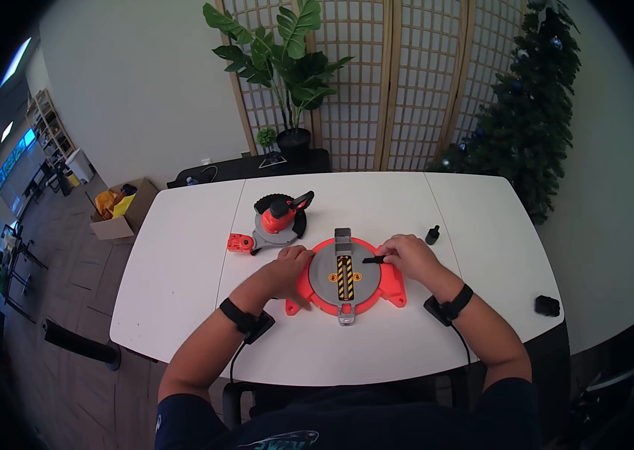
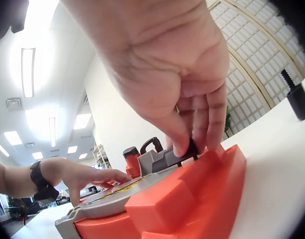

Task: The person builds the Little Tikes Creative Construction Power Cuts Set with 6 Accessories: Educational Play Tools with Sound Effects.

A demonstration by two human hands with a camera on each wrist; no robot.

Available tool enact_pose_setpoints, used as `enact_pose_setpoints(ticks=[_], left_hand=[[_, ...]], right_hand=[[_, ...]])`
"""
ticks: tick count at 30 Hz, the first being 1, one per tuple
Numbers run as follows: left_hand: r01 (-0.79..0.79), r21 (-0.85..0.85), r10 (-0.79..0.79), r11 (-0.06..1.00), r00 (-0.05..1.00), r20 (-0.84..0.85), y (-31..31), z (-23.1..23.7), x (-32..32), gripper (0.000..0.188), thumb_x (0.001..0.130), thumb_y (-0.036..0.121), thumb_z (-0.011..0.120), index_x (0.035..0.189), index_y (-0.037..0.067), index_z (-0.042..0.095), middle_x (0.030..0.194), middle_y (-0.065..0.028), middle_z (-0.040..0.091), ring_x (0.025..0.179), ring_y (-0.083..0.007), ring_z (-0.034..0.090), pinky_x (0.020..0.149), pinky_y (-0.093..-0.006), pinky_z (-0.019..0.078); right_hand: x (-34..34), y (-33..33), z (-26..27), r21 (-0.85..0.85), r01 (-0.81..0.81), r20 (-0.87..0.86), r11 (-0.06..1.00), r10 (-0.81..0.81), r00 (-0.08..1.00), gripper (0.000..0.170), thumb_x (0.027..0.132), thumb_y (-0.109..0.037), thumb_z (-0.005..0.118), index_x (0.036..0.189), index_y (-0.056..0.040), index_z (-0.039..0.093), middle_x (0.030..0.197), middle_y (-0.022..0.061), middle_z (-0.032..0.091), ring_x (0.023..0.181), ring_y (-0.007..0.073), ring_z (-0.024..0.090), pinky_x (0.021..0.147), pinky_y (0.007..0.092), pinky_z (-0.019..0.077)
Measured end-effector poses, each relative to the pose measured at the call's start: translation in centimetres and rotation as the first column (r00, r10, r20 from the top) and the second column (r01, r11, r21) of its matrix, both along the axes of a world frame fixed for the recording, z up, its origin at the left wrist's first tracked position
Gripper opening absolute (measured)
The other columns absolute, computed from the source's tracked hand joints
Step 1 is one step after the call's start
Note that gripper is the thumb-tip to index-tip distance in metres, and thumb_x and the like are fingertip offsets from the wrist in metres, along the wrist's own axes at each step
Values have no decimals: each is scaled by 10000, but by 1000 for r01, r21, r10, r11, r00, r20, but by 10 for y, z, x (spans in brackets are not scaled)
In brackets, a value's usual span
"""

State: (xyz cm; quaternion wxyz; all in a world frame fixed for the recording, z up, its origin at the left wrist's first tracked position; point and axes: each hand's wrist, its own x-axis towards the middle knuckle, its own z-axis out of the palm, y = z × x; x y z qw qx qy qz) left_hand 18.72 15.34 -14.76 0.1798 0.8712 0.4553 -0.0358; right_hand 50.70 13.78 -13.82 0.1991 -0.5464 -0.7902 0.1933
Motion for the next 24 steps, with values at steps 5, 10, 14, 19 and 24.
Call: enact_pose_setpoints(ticks=[5,10,14,19,24], left_hand=[[12,4,-12,1000,1000,10,-3,5,-1,1210,487,419,981,1490,95,388,1503,-159,393,1430,-409,334,1165,-477,377],[27,15,-28,1000,999,26,-1,-1,-2,1226,482,427,981,1496,95,378,1509,-158,382,1424,-418,334,1159,-479,384],[13,14,-13,1000,1000,11,-5,2,0,1243,482,428,982,1503,90,359,1511,-159,376,1430,-418,324,1155,-482,391],[9,-2,-9,1000,1000,2,-7,7,0,1242,491,428,980,1505,87,351,1521,-152,370,1447,-408,303,1165,-488,383],[-48,-66,46,997,998,-34,-11,13,1,1341,520,435,981,1587,103,240,1642,-164,234,1515,-394,224,1197,-480,352]], right_hand=[[-1,-2,-5,-5,-4,-25,1000,4,1000,173,827,7,721,994,-23,758,982,142,731,897,284,711,819,375,569],[1,-2,-13,19,-8,-74,1000,9,997,161,830,10,714,985,-8,755,987,147,736,898,305,712,841,384,570],[-3,-6,-10,64,1,-41,998,2,999,147,836,11,702,969,-6,760,978,147,734,903,321,703,841,398,563],[-3,-7,-8,71,2,-5,997,-1,1000,145,836,9,696,961,-14,766,972,147,729,913,319,696,831,400,558],[-2,-6,-10,78,-3,3,997,3,1000,138,837,-14,701,957,-26,768,966,140,729,912,315,696,819,401,557]])
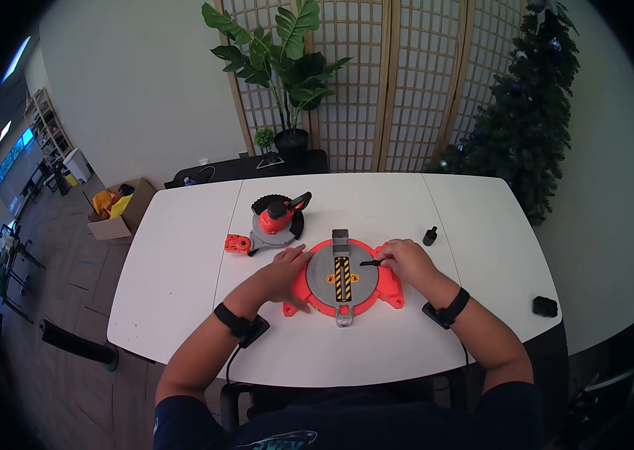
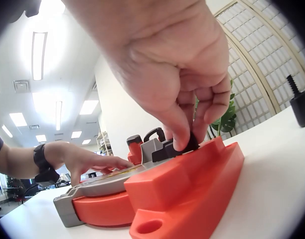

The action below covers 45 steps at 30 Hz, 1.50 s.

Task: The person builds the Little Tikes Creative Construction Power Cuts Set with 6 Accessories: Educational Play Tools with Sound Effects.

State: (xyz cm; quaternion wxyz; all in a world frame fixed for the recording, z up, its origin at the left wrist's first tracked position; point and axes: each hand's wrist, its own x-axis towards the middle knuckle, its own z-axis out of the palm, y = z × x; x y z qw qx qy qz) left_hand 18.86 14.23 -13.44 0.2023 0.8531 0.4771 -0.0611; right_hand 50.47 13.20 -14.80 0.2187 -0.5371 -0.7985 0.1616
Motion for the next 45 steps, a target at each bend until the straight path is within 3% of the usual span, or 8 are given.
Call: enact_pose_setpoints(ticks=[4,10,12,15,21,31,40,45], left_hand=[[-7,-14,8,1000,995,102,1,5,-7,1326,578,421,971,1606,106,194,1638,-186,260,1506,-371,278,1203,-456,350],[-140,-23,141,990,955,262,17,-3,-41,852,820,304,846,1505,78,392,1499,-176,477,1304,-327,555,1056,-398,496],[-184,3,182,983,976,120,18,1,-46,588,872,263,796,1362,61,541,1412,-152,563,1158,-280,640,938,-380,540],[-148,40,148,988,989,-15,24,-10,-59,456,886,296,770,1247,54,634,1268,-131,666,1024,-260,684,866,-383,548],[-283,-61,237,957,887,-396,26,-12,-60,553,797,584,754,934,49,761,930,-121,756,879,-287,727,784,-391,569],[-377,-14,354,926,879,-320,22,-28,-53,657,751,649,780,952,25,741,951,-134,751,912,-292,726,803,-391,572],[-475,-154,421,866,860,-288,20,-13,-51,401,744,400,803,865,22,753,792,-83,755,798,-211,744,736,-354,584],[-433,-141,424,890,901,-92,28,-5,-65,341,824,366,807,873,35,745,772,-84,742,712,-172,730,646,-317,563]], right_hand=[[1,1,0,21,-7,26,1000,6,1000,132,840,-28,707,958,-26,766,964,137,729,911,316,696,814,403,557],[1,2,-2,-16,-1,20,1000,1,1000,131,842,-32,714,963,-23,762,971,137,728,914,315,696,817,405,555],[1,3,-2,-18,-5,12,1000,6,1000,130,841,-30,715,961,-22,763,975,137,729,910,313,697,814,404,555],[2,3,-1,-19,-11,12,1000,11,1000,130,839,-29,718,961,-22,764,979,139,730,904,314,698,810,402,556],[3,5,-3,-11,-14,9,1000,14,1000,141,826,-24,724,961,-22,764,974,143,729,902,310,699,803,393,558],[3,4,-2,-5,-16,10,1000,16,1000,139,826,-29,723,959,-20,763,969,140,729,898,310,699,805,400,557],[3,2,-1,1,-23,21,1000,23,1000,129,842,-43,713,959,-26,765,968,141,730,902,314,697,806,403,555],[5,5,-3,-10,-28,22,1000,28,999,141,834,-39,721,968,-27,764,973,137,728,911,311,695,811,400,555]])
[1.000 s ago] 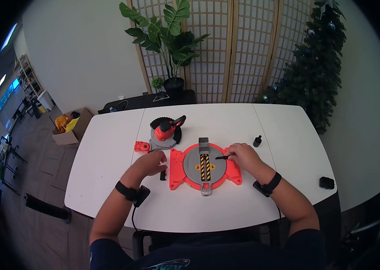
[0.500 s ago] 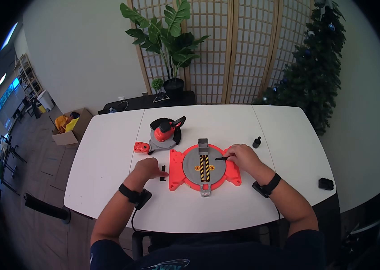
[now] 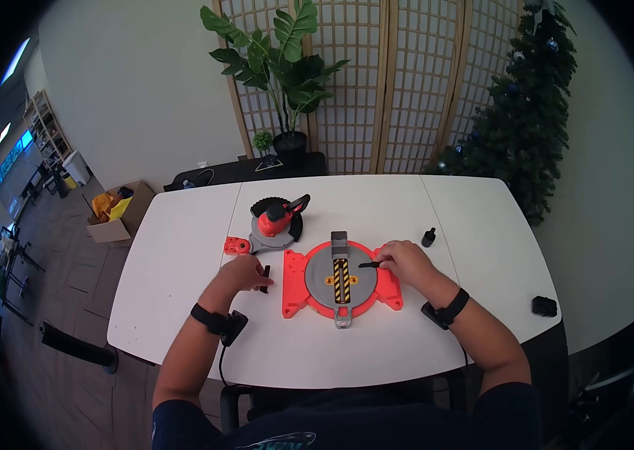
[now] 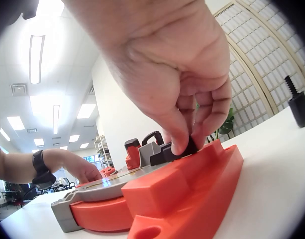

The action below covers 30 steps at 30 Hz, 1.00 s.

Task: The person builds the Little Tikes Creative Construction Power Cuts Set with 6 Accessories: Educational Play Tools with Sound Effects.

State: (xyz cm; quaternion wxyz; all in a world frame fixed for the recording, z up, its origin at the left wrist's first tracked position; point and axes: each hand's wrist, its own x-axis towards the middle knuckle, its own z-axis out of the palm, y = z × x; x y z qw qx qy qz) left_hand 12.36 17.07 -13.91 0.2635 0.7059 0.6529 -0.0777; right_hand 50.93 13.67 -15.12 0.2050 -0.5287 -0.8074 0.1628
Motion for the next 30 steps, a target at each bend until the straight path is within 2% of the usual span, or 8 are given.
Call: enact_pose_setpoints(ticks=[1,3,4,10,17,22,25,30], left_hand=[[0,-1,0,1000,1000,-1,-2,9,2,341,824,366,807,873,35,745,772,-84,742,712,-172,730,646,-317,563],[-88,85,70,993,979,194,-7,25,7,351,894,342,780,995,12,713,810,-72,735,724,-152,722,642,-291,564],[-108,81,78,991,949,306,-5,25,6,283,936,292,745,995,19,703,822,-48,728,740,-127,719,632,-276,560],[-112,113,37,987,849,527,1,38,17,217,969,252,707,1039,52,749,808,-20,718,738,-98,704,614,-274,561],[-23,146,-55,989,862,504,12,35,28,191,978,209,690,1026,42,769,829,-30,719,726,-102,669,618,-273,561],[61,148,-128,987,854,504,16,31,35,209,970,175,691,1118,40,750,909,-56,724,820,-118,671,676,-266,568],[104,158,-168,982,864,475,17,31,40,218,963,172,700,1132,42,745,933,-62,733,805,-123,674,686,-268,570],[115,150,-172,982,872,458,15,29,49,204,939,161,727,1105,46,754,930,-59,747,796,-119,679,685,-266,561]], right_hand=[[0,0,0,-1,0,-1,1000,0,1000,141,834,-39,721,968,-27,764,973,137,728,911,311,695,811,400,555],[0,0,1,6,-8,12,1000,7,1000,146,827,-37,725,968,-26,763,976,137,727,912,308,695,813,396,555],[0,0,1,6,-8,12,1000,8,1000,146,827,-37,725,968,-26,763,976,137,727,912,308,695,813,396,555],[-1,-1,2,-20,4,-18,1000,-4,1000,152,828,-29,723,975,-22,762,980,139,726,907,304,699,812,389,558],[-1,-1,4,-42,6,-27,999,-7,1000,156,830,-24,724,982,-14,760,990,141,726,907,297,704,817,382,559],[-1,-1,4,-50,8,-22,999,-9,1000,156,830,-26,726,982,-15,761,990,141,726,905,294,704,812,378,559],[-1,-2,4,-44,6,-33,999,-8,999,158,827,-26,729,982,-17,761,980,139,726,894,291,705,807,374,561],[1,0,-1,-16,-3,-68,1000,2,998,154,821,-23,733,972,-20,763,962,137,727,871,288,709,797,370,565]])
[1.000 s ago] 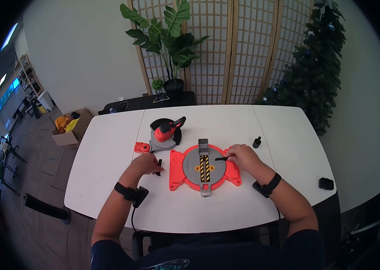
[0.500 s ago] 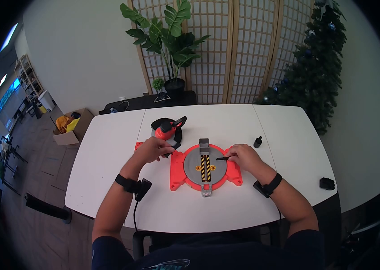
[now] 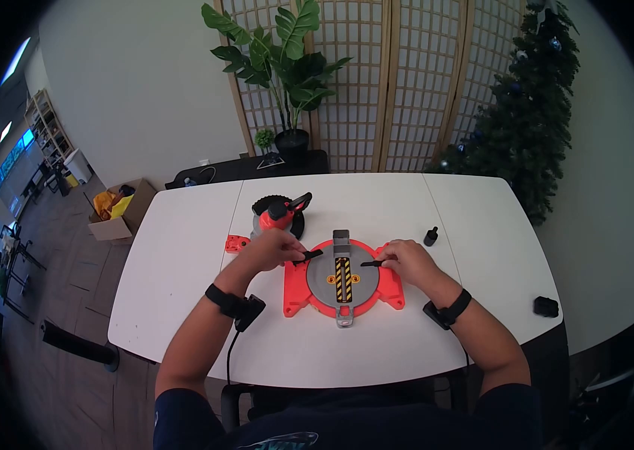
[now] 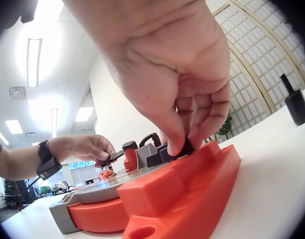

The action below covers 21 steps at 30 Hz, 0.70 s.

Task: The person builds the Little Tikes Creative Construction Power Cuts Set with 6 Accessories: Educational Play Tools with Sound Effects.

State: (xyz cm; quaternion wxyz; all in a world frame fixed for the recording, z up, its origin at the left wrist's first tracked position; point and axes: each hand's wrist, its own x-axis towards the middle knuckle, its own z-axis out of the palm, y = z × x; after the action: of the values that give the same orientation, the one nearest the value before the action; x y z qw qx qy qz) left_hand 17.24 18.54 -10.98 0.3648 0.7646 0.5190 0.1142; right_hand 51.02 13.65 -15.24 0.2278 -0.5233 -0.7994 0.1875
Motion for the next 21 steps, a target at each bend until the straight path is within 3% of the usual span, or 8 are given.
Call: enact_pose_setpoints(ticks=[5,7,17,21], left_hand=[[16,33,-14,999,999,-49,-4,0,8,157,909,134,749,1039,51,776,900,-54,755,832,-118,697,694,-270,547],[78,123,-65,989,992,-109,-3,-4,8,139,894,123,758,1011,53,786,898,-58,757,857,-131,710,721,-275,543],[35,101,-28,994,997,-68,-10,-16,7,176,861,118,790,1024,51,781,926,-78,763,860,-168,719,774,-303,554],[85,205,-68,975,994,-86,-13,-18,5,174,851,112,795,1011,45,777,919,-90,751,852,-192,721,765,-309,558]], right_hand=[[0,-1,2,-13,7,0,1000,-7,1000,148,821,-27,736,966,-21,764,961,138,728,873,289,709,798,369,566],[0,-1,1,-10,8,-2,1000,-8,1000,147,821,-29,737,965,-22,765,959,138,728,872,289,709,798,369,566],[0,-1,1,-12,6,9,1000,-5,1000,148,821,-28,735,965,-23,764,954,140,725,869,289,706,795,374,563],[0,0,0,-15,6,14,1000,-6,1000,149,822,-30,733,968,-22,764,955,135,727,867,291,705,794,375,562]])
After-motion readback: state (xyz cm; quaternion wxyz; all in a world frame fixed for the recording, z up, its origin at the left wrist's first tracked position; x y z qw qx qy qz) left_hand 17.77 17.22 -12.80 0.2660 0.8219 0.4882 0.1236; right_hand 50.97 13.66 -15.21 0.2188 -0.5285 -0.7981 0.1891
